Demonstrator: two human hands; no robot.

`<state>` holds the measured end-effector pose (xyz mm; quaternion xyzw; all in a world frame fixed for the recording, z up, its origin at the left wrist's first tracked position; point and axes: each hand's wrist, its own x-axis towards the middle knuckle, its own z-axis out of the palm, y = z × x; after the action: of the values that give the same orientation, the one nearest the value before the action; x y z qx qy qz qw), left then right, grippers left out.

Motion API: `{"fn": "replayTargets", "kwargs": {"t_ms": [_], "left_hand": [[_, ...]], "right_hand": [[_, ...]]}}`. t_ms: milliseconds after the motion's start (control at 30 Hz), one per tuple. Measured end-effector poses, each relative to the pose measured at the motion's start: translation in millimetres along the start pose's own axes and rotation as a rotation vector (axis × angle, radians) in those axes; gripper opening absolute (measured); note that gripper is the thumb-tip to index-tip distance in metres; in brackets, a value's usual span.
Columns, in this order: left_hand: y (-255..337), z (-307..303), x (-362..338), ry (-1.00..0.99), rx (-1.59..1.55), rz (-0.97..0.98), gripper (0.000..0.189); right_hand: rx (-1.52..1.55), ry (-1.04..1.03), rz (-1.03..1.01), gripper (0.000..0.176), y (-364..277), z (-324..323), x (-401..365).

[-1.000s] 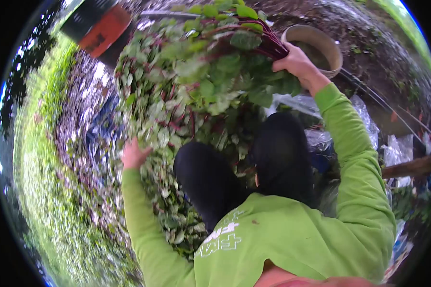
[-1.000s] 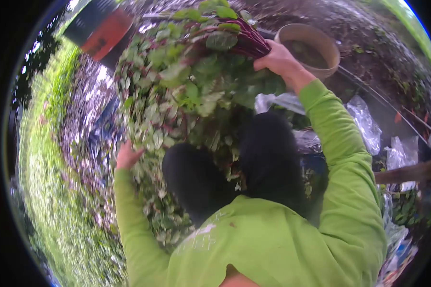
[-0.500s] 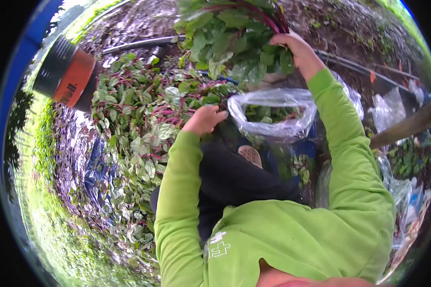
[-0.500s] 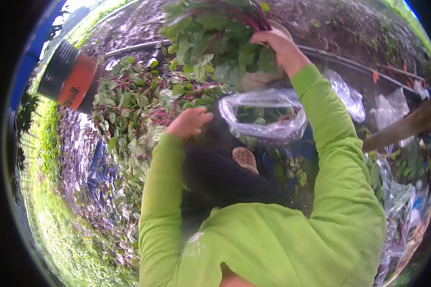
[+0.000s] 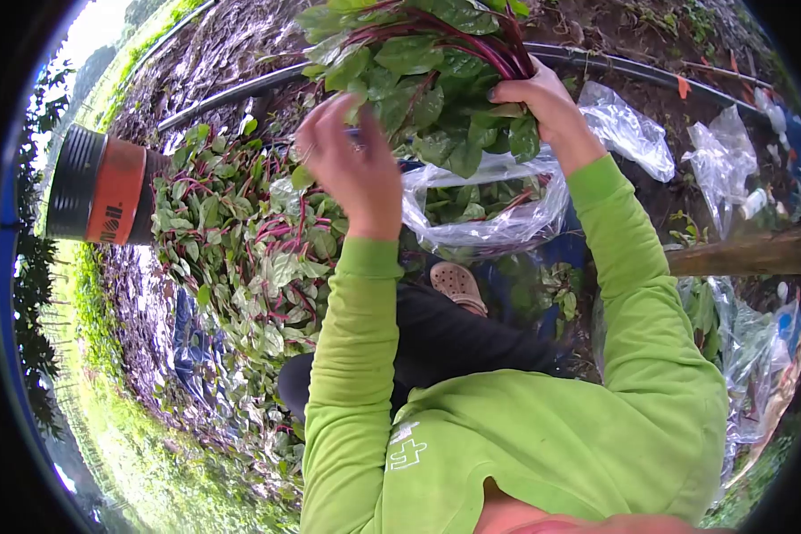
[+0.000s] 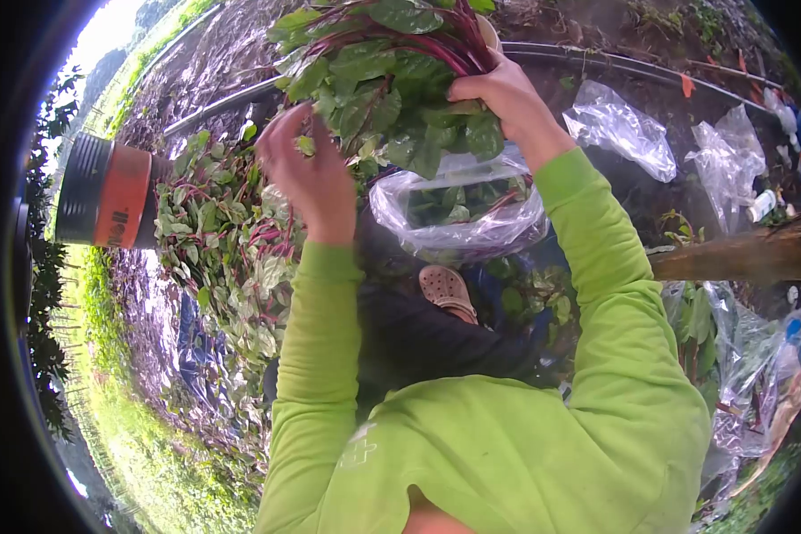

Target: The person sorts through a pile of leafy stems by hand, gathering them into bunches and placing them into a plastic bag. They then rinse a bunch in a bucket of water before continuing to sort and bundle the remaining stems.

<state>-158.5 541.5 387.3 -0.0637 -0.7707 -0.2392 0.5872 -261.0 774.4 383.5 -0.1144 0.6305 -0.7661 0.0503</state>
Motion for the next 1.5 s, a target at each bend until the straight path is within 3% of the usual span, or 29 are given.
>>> {"fn": "replayTargets", "kwargs": {"t_ms": [100, 333, 467, 533, 600, 633, 667, 700, 733, 767, 800, 833, 867, 900, 933, 967, 1000, 1033, 1133, 1167, 1233, 1300, 1333, 1400, 1433, 1500], "left_hand": [[6, 27, 4, -0.3, -0.083, 0.007, 0.017], [10, 18, 2, -0.534, 0.255, 0.215, 0.03], [-7, -10, 8, -0.535, 0.32, 0.318, 0.03], [-33, -34, 13, -0.449, 0.384, 0.333, 0.033], [-73, -91, 13, -0.55, 0.391, -0.004, 0.039], [-102, -127, 8, -0.399, 0.424, 0.128, 0.041], [-116, -171, 7, -0.405, 0.384, 0.038, 0.042], [-144, -222, -8, -0.394, 0.544, -0.151, 0.038], [-180, -289, -28, -0.531, 0.775, -0.421, 0.043], [-219, -358, -60, -0.676, 1.084, -0.495, 0.043], [-194, -395, -72, -0.732, 1.368, -0.565, 0.064], [-214, -466, -120, -0.709, 1.333, -0.784, 0.085], [-154, -458, -106, -0.826, 1.545, -1.077, 0.092], [-166, -522, -147, -0.953, 1.608, -1.128, 0.096], [-129, -523, -149, -0.92, 1.657, -1.187, 0.094], [-94, -514, -152, -0.79, 1.719, -1.427, 0.095], [-84, -523, -170, -0.7, 1.754, -1.485, 0.097], [-80, -534, -190, -0.608, 1.785, -1.548, 0.099], [-84, -522, -225, -0.566, 1.717, -1.579, 0.099], [-76, -482, -195, -0.575, 1.586, -1.526, 0.095], [-109, -458, -186, -0.549, 1.448, -1.279, 0.087], [-156, -425, -177, -0.398, 1.064, -1.013, 0.083], [-148, -362, -130, -0.401, 0.992, -0.955, 0.081], [-148, -274, -82, -0.384, 0.563, -0.786, 0.07], [-142, -230, -66, -0.432, 0.579, -0.676, 0.065], [-125, -154, -42, -0.547, 0.258, -0.679, 0.059]], "right_hand": [[0.0, 0.01, -0.061, 0.057, 10, 6, -7], [-0.142, 0.017, -0.161, 0.057, 8, 11, -30], [-0.35, -0.005, -0.207, 0.07, 20, 14, -27], [-0.083, -0.073, -0.205, 0.069, -5, 31, -37], [0.04, -0.086, -0.203, 0.067, -26, 34, -31], [0.032, -0.059, -0.203, 0.065, -33, 27, -20], [0.024, -0.03, -0.204, 0.064, -39, 21, -8], [0.029, 0.028, -0.302, 0.06, -48, 18, 4], [-0.045, 0.108, -0.384, 0.059, -56, 13, 23], [-0.121, 0.19, -0.462, 0.058, -63, 7, 43], [-0.196, 0.273, -0.537, 0.057, -70, 2, 59], [-0.385, 0.367, -0.621, 0.058, -78, -2, 69], [-0.576, 0.462, -0.7, 0.059, -87, -6, 79], [-0.77, 0.556, -0.772, 0.061, -90, -10, 89], [-0.949, 0.6, -0.727, 0.063, -87, -13, 100], [-1.128, 0.639, -0.676, 0.066, -82, -16, 112], [-1.307, 0.672, -0.621, 0.069, -75, -21, 126], [-1.471, 0.746, -0.898, 0.071, -52, -34, 145], [-1.978, 0.333, -0.83, 0.074, -6, -33, 160], [-1.954, 0.186, -0.941, 0.074, 21, -35, 173], [-2.054, -0.132, -0.827, 0.067, 65, -18, 187], [-2.042, -0.336, -0.768, 0.052, 95, -2, 200], [-2.035, -0.408, -0.715, 0.041, 106, 7, 205], [-2.013, -0.611, -0.547, 0.047, 136, 8, 222], [-2.027, -0.637, -0.543, 0.037, 152, 11, 228], [-2.06, -0.758, -0.504, 0.026, 183, 6, 248]]}}
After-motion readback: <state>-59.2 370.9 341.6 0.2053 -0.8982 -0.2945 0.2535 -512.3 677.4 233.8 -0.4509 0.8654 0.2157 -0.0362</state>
